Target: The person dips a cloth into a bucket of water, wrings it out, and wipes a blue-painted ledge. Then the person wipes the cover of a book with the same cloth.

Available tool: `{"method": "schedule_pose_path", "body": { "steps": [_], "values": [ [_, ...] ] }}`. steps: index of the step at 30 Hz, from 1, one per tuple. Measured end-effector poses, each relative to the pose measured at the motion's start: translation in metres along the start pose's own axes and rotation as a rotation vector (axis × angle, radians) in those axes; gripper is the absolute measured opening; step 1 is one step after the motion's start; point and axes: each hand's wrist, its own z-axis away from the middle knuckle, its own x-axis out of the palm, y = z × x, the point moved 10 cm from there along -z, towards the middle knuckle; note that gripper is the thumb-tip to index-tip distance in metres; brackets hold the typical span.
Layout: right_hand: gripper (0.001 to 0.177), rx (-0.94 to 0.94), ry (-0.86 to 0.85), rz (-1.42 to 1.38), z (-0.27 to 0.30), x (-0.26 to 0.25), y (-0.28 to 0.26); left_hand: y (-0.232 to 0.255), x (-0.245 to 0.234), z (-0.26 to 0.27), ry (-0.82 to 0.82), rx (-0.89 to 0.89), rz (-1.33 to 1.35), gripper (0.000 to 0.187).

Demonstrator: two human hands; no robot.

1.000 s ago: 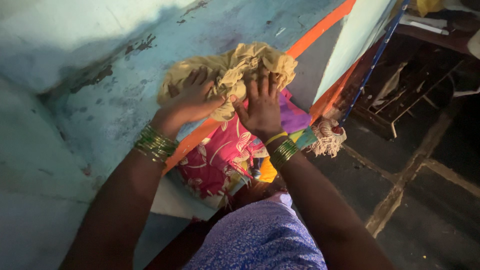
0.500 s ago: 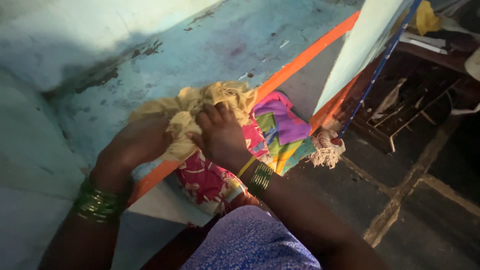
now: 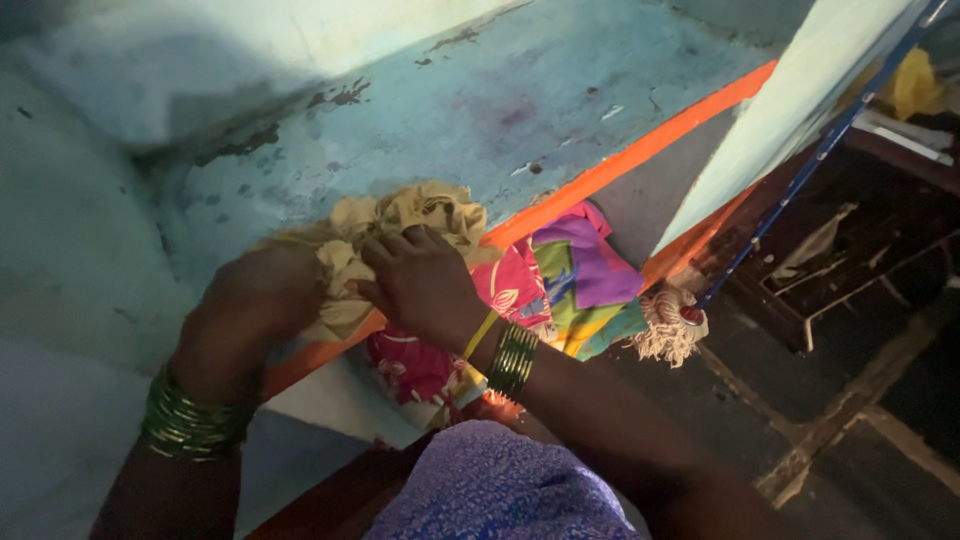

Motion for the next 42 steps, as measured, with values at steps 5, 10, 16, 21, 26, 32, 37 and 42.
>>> {"method": "schedule_pose_path", "body": {
  "steps": [5, 10, 16, 21, 26, 32, 37, 42],
  "values": [
    [0.05, 0.006, -0.042, -0.108, -0.031, -0.014, 0.036, -0.022, 0.0, -0.048, -0.224, -0.371, -0.196, 0.015],
    [0.047, 0.23, -0.104, -0.33, -0.075, -0.053, 0.119, 0.004, -0.042, -0.115, 0.117, -0.244, -0.287, 0.03],
    [0.043, 0.248, 0.16, 0.21, -0.07, -0.106, 0.171, 0.019, -0.013, -0.174, 0.438, -0.237, -0.528, 0.042],
    [0.042, 0.191, -0.032, 0.283, -0.043, -0.044, 0.172, -0.019, 0.111, -0.192, 0.025, -0.325, -0.17, 0.037],
    [0.057, 0.111, 0.02, 0.293, -0.031, -0.017, 0.176, -0.03, 0.164, -0.209, 0.044, -0.054, -0.128, 0.06],
    [0.046, 0.208, -0.048, 0.242, -0.05, 0.022, 0.207, -0.077, 0.179, -0.22, -0.252, -0.39, -0.022, 0.059],
    [0.06, 0.214, -0.046, 0.24, -0.087, 0.056, 0.23, -0.105, 0.171, -0.236, -0.242, -0.376, -0.013, 0.058],
    [0.06, 0.284, -0.26, 0.171, -0.132, 0.107, 0.243, -0.162, 0.157, -0.257, 0.046, -0.282, -0.333, 0.058]
  ]
}}
